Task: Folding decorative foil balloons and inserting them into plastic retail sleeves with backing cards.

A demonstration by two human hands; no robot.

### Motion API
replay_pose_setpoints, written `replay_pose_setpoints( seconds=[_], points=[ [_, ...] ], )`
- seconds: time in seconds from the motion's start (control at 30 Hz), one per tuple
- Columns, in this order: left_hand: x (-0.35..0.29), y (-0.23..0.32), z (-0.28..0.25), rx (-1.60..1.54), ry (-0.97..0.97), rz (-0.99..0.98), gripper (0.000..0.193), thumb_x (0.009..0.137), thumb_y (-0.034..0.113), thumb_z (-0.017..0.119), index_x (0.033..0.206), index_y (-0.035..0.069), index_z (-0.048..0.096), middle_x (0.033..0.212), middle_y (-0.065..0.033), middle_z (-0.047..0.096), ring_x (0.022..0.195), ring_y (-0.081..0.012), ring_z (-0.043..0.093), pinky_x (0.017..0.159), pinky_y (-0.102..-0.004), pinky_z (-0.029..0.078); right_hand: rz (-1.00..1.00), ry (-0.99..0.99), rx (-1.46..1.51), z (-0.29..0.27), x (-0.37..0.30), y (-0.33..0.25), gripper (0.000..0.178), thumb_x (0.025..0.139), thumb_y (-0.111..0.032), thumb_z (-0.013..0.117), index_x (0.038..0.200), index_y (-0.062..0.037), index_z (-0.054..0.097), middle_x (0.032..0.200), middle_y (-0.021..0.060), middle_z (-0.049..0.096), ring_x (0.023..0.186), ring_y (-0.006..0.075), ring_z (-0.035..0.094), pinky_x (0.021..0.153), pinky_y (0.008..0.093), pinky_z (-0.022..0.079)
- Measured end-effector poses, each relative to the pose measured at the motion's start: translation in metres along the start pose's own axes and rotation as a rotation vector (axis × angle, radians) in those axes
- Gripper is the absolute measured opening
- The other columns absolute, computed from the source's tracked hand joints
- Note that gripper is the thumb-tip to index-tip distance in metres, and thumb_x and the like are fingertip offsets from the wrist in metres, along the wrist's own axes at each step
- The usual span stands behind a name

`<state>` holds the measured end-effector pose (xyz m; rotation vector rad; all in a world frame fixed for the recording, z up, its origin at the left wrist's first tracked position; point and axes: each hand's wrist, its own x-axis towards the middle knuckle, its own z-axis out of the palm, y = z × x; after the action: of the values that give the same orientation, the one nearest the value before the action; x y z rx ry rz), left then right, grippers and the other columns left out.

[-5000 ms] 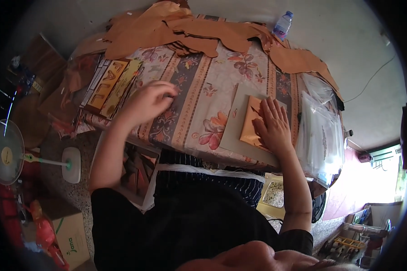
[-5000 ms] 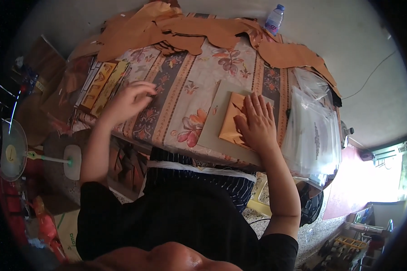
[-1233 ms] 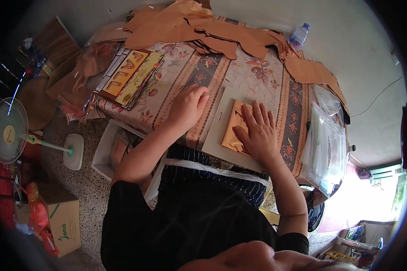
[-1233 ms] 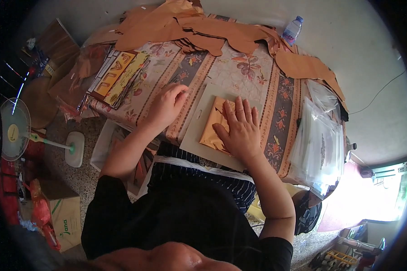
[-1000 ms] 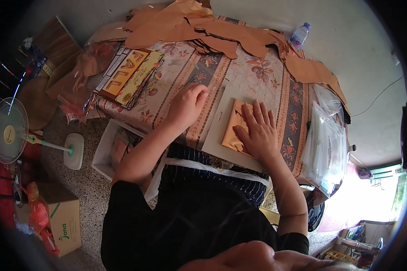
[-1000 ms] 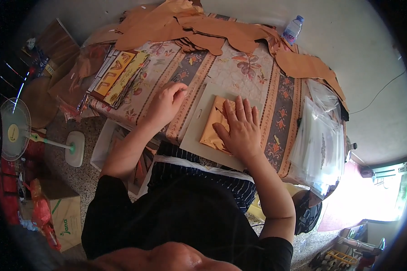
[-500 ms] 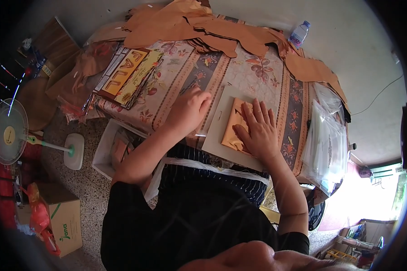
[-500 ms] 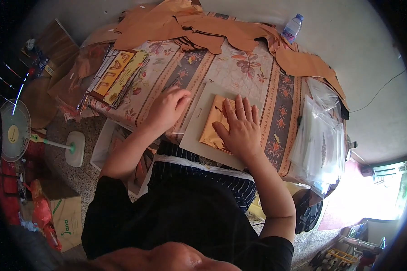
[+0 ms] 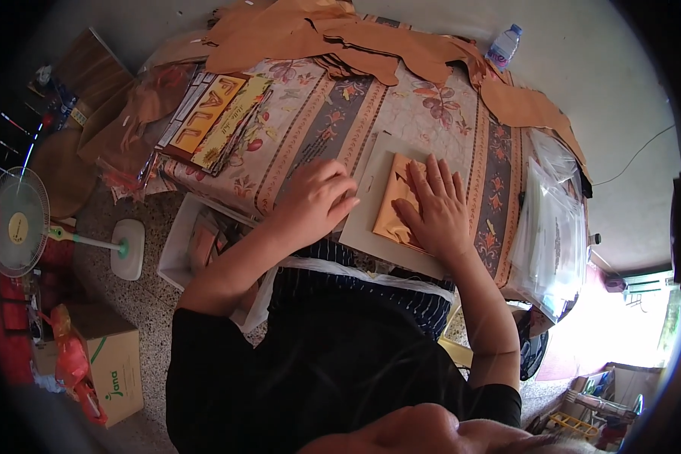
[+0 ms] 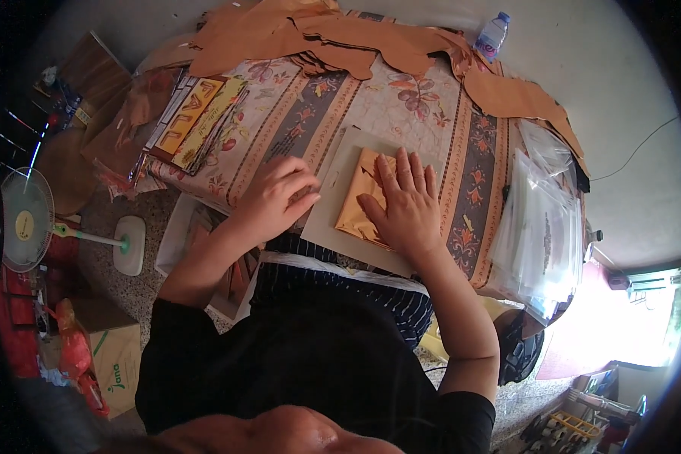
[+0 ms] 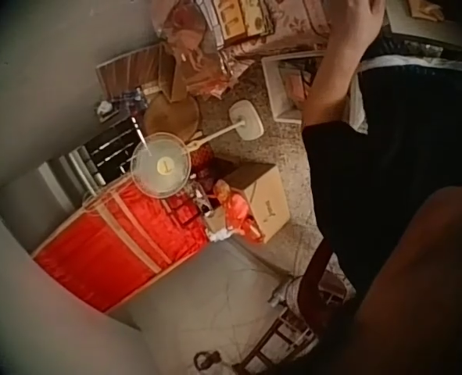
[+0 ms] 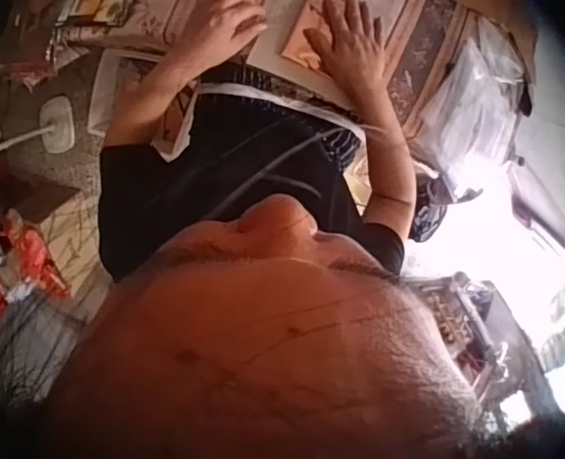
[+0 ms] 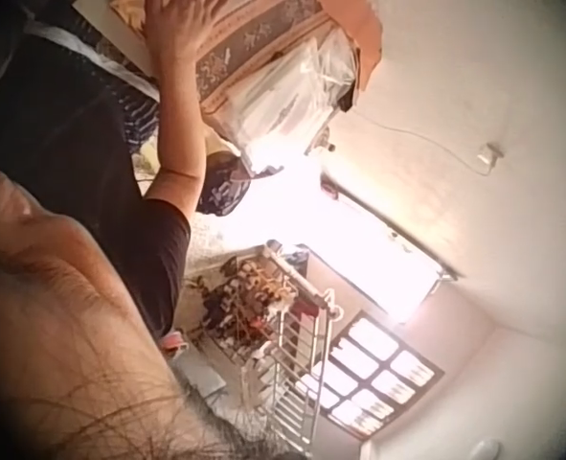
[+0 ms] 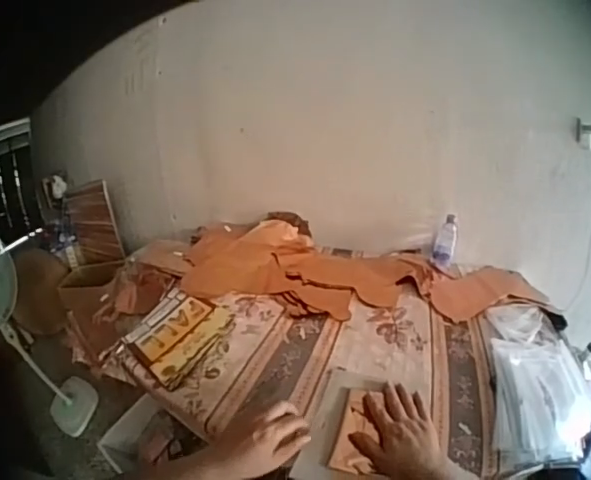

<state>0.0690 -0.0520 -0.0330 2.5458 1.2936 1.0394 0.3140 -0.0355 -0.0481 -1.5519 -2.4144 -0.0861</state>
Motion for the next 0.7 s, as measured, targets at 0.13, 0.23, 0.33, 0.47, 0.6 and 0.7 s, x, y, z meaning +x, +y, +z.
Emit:
replay_pose_setpoints(
  seconds=[0.13,0.23,0.33,0.47,0.6,0.7],
  points=[
    [-0.027,0.015,-0.020,-0.030,-0.140,-0.125,0.013,0.081,0.011,0.067,0.091,0.005,0.063,0.092,-0.0076,0.055,0.088,-0.0269,0.057,0.077,-0.0385,0.047,-0.006,-0.006,-0.007,-0.001,0.000,-0.001,0.066,0.090,-0.049,0.050,0.144,-0.0138,0.038,0.149,0.0214,0.031,0.139,0.0379,0.027,0.114,0.0462,0.016],
    [-0.040,0.025,-0.022,-0.091,-0.151,-0.147,0.010,0.079,0.008,0.066,0.088,0.005,0.063,0.092,-0.0081,0.054,0.087,-0.0265,0.056,0.076,-0.0378,0.046,-0.009,-0.001,-0.006,0.000,0.000,0.000,0.066,0.090,-0.049,0.050,0.144,-0.0134,0.038,0.149,0.0218,0.031,0.139,0.0381,0.027,0.114,0.0461,0.016],
    [-0.050,0.024,-0.019,-0.170,-0.141,-0.120,0.011,0.077,0.006,0.067,0.087,0.006,0.064,0.090,-0.0078,0.052,0.086,-0.0263,0.056,0.074,-0.0374,0.046,-0.008,-0.008,-0.009,-0.001,0.000,-0.001,0.067,0.090,-0.049,0.050,0.144,-0.0134,0.037,0.149,0.0214,0.030,0.139,0.0379,0.027,0.114,0.0459,0.016],
    [-0.057,0.022,-0.018,-0.070,-0.174,0.034,0.012,0.072,0.002,0.067,0.083,0.004,0.064,0.085,-0.0069,0.050,0.085,-0.0258,0.055,0.077,-0.0379,0.044,-0.010,-0.003,0.002,0.000,0.000,0.000,0.066,0.090,-0.049,0.051,0.144,-0.0134,0.037,0.150,0.0212,0.030,0.139,0.0379,0.026,0.114,0.0460,0.016],
    [-0.055,0.023,-0.023,-0.108,-0.222,0.119,0.009,0.072,0.001,0.065,0.080,0.005,0.063,0.085,-0.0072,0.051,0.084,-0.0269,0.055,0.076,-0.0378,0.044,-0.005,-0.008,0.002,0.000,0.000,0.000,0.066,0.090,-0.049,0.051,0.144,-0.0137,0.037,0.150,0.0208,0.030,0.140,0.0375,0.026,0.114,0.0464,0.016],
    [-0.042,0.017,-0.027,-0.156,-0.117,0.062,0.012,0.074,0.002,0.065,0.086,0.005,0.066,0.090,-0.0076,0.056,0.085,-0.0261,0.057,0.072,-0.0364,0.047,-0.007,-0.012,0.002,0.000,0.001,-0.001,0.066,0.090,-0.049,0.050,0.145,-0.0138,0.037,0.150,0.0208,0.030,0.140,0.0375,0.026,0.114,0.0467,0.016]
  ],
)
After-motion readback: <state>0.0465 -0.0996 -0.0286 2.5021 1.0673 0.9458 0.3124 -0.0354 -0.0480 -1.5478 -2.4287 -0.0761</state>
